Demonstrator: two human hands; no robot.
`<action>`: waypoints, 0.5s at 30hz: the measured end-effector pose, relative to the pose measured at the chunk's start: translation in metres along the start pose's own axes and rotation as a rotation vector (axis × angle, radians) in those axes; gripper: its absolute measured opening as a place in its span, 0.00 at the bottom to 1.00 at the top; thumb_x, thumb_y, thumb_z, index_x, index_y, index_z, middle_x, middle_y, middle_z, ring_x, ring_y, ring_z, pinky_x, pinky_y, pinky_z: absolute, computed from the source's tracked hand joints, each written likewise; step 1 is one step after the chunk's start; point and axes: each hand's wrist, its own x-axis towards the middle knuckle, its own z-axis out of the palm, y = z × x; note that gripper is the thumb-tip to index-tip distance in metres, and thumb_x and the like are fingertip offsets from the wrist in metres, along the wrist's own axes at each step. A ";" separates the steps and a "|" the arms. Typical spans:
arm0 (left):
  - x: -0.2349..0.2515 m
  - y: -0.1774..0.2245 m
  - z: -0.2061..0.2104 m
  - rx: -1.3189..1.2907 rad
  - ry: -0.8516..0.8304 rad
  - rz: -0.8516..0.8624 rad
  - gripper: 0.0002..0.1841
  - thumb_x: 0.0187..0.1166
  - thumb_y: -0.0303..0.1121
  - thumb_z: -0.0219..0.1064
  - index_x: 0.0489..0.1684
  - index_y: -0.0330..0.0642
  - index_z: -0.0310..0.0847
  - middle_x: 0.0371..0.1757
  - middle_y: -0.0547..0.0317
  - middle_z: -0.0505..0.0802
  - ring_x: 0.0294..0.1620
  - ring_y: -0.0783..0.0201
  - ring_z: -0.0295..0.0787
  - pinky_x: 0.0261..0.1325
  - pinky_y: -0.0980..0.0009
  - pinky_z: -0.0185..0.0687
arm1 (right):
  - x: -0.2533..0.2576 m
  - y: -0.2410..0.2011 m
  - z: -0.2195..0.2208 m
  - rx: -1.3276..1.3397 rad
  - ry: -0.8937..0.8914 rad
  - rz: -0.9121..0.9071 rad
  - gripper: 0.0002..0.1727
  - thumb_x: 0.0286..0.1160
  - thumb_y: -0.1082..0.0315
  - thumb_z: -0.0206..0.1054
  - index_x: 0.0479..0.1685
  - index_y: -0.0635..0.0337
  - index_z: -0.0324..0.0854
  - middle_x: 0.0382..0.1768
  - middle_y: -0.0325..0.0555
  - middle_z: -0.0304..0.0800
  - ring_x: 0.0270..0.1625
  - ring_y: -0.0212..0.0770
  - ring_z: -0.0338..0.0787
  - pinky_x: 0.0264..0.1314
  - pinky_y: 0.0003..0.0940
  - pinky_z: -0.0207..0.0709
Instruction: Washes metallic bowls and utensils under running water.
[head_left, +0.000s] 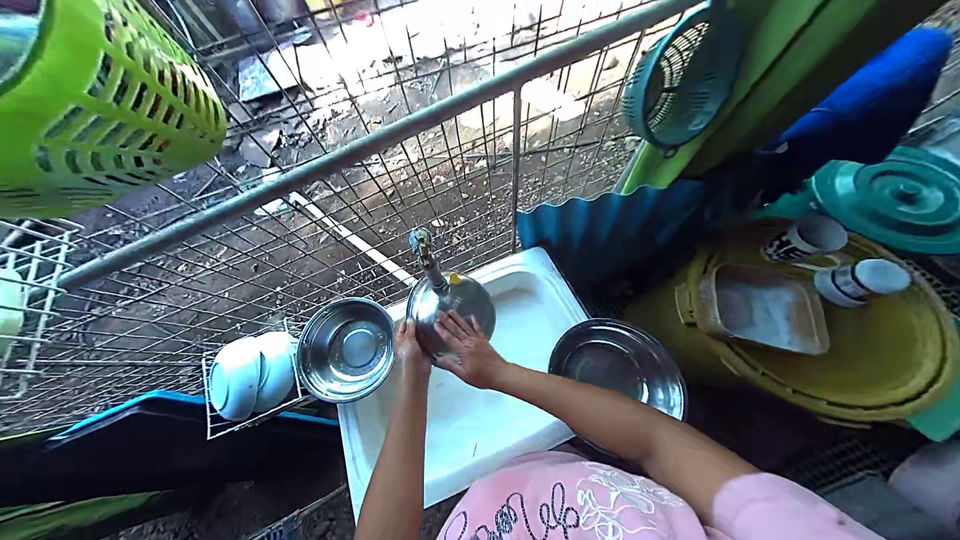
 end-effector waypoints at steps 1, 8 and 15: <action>-0.004 -0.003 -0.004 -0.063 0.019 -0.010 0.22 0.96 0.32 0.39 0.80 0.28 0.60 0.57 0.44 0.84 0.51 0.63 0.84 0.59 0.63 0.82 | 0.016 0.009 0.007 -0.052 0.045 0.027 0.35 0.86 0.45 0.53 0.85 0.59 0.71 0.89 0.57 0.64 0.94 0.63 0.55 0.88 0.80 0.33; -0.003 -0.035 -0.007 -0.428 0.069 -0.246 0.23 0.96 0.45 0.37 0.74 0.37 0.64 0.55 0.46 0.85 0.50 0.56 0.86 0.53 0.54 0.85 | 0.042 0.078 -0.058 0.430 0.159 0.774 0.36 0.96 0.52 0.45 0.92 0.71 0.51 0.91 0.70 0.53 0.93 0.61 0.57 0.94 0.55 0.50; 0.023 -0.076 0.043 -0.127 -0.149 -0.484 0.25 0.96 0.48 0.38 0.63 0.38 0.74 0.42 0.47 0.88 0.37 0.56 0.85 0.36 0.58 0.81 | 0.044 0.050 -0.114 0.653 0.493 0.738 0.17 0.90 0.76 0.53 0.65 0.76 0.80 0.58 0.62 0.89 0.59 0.41 0.88 0.67 0.36 0.79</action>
